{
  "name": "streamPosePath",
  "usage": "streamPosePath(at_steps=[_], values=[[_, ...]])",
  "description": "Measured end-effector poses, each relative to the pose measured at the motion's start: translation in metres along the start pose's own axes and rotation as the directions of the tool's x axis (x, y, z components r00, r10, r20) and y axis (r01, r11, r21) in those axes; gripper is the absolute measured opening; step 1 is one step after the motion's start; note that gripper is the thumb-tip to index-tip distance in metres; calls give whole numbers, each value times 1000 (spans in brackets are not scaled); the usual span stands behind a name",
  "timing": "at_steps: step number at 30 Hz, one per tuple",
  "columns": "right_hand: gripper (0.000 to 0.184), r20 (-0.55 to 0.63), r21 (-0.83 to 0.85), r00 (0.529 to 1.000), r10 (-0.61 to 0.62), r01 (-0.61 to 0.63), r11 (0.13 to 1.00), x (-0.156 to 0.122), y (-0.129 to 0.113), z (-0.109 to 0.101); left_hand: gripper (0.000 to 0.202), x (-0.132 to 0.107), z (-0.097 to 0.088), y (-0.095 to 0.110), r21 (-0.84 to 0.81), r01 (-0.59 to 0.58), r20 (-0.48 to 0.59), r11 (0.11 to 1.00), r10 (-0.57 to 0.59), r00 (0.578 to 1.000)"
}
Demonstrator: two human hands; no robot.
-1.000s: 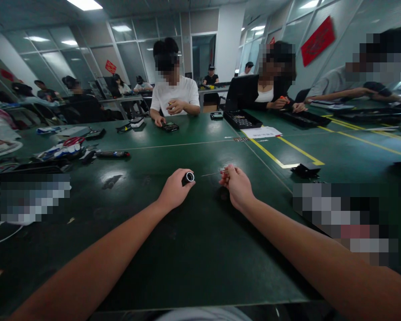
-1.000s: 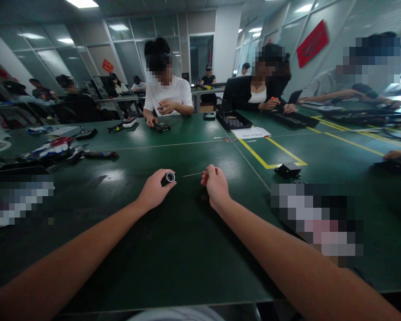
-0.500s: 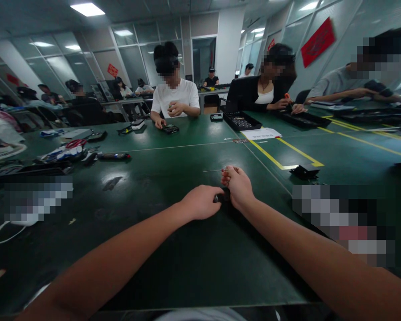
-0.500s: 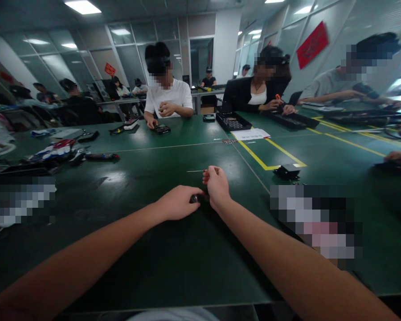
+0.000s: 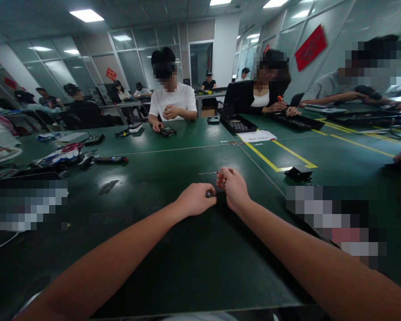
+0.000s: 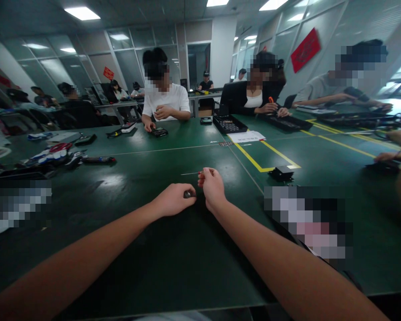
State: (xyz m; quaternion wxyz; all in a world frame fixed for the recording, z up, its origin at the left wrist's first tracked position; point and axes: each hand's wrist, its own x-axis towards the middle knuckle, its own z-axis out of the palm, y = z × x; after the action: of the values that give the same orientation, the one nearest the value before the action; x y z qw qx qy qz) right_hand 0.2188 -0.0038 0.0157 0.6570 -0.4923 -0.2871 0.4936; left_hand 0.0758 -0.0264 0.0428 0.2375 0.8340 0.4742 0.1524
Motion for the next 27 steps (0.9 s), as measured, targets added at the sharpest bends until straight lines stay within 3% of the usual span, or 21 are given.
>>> streamPosePath(at_steps=[2, 4, 8, 13, 16, 19, 24, 27], values=[[11, 14, -4, 1000, 5, -5, 1000, 0, 1, 0, 26, -7, -11, -10, -143, 25, -29, 989, -30, 999], [12, 30, -12, 999, 13, -13, 1000, 0, 2, 0, 28, -17, -26, -22, -319, 114, 8, 941, -118, 993], [11, 62, -34, 998, 34, -32, 999, 0, 5, -2, 38, -42, -58, -51, -666, 276, 96, 694, -287, 953], [10, 88, -59, 995, 49, -44, 997, -3, 5, -3, 42, -81, -95, -93, -862, 257, 40, 437, -447, 894], [11, 107, -75, 993, 53, -45, 996, -5, 4, -3, 30, -105, -114, -110, -924, 219, -14, 313, -601, 799], [10, 116, -85, 992, 58, -48, 995, -6, 4, -2, 19, -129, -130, -118, -950, 189, -41, 249, -699, 714], [12, 124, -77, 991, 48, -39, 996, -6, 6, -3, 18, -167, -152, -136, -964, 161, -91, 210, -834, 544], [13, 132, -81, 990, 46, -36, 996, -6, 6, -4, 16, -189, -163, -150, -960, 143, -159, 242, -886, 436]])
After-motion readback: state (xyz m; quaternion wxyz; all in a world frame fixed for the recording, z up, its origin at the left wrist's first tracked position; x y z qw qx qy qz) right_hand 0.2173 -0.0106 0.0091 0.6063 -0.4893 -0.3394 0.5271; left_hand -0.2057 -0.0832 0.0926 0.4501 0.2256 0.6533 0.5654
